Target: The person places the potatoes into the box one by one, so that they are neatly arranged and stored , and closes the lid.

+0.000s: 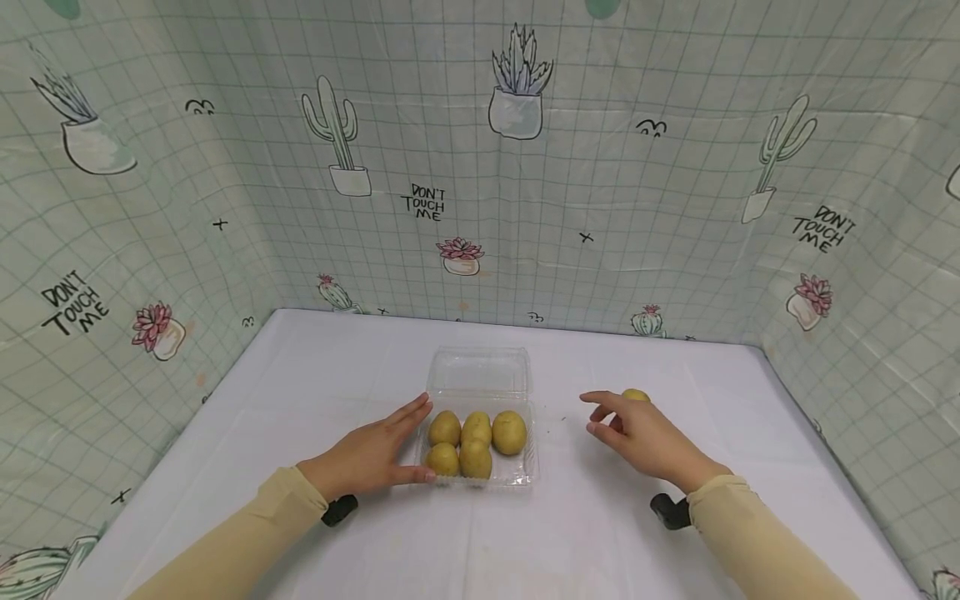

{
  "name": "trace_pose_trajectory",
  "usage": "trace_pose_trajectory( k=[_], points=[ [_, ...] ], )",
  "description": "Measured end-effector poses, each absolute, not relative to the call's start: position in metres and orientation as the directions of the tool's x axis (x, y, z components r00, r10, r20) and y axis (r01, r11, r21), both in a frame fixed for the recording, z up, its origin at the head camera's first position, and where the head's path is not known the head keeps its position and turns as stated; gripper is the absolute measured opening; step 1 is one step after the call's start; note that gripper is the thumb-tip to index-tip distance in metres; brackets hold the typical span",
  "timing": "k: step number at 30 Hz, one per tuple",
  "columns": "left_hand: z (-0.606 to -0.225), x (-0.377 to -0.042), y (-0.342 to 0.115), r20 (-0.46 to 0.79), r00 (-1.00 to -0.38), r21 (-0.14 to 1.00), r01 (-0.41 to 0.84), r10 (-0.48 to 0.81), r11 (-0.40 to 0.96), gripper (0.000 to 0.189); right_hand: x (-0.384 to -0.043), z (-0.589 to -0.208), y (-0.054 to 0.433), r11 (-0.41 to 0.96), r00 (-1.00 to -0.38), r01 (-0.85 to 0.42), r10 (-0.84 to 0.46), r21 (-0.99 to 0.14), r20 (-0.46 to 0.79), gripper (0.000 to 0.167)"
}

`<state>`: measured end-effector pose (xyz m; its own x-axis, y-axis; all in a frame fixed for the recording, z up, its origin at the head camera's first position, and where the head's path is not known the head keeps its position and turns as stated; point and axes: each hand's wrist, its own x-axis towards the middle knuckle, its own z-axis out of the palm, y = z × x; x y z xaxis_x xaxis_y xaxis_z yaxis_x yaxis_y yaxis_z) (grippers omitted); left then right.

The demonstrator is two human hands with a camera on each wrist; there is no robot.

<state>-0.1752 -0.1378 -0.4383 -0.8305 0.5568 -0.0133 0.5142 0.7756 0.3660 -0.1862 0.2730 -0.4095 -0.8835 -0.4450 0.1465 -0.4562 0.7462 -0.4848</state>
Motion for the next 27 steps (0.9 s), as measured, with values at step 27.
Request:
trace_pose_trajectory(
  k=[27],
  points=[
    [-0.437,-0.175,-0.138,-0.018,-0.826,0.371,0.518,0.563,0.771,0.103,-0.205,-0.424,0.333,0.837,-0.951,-0.307,-0.28,-0.453,0.128,0.041]
  ],
)
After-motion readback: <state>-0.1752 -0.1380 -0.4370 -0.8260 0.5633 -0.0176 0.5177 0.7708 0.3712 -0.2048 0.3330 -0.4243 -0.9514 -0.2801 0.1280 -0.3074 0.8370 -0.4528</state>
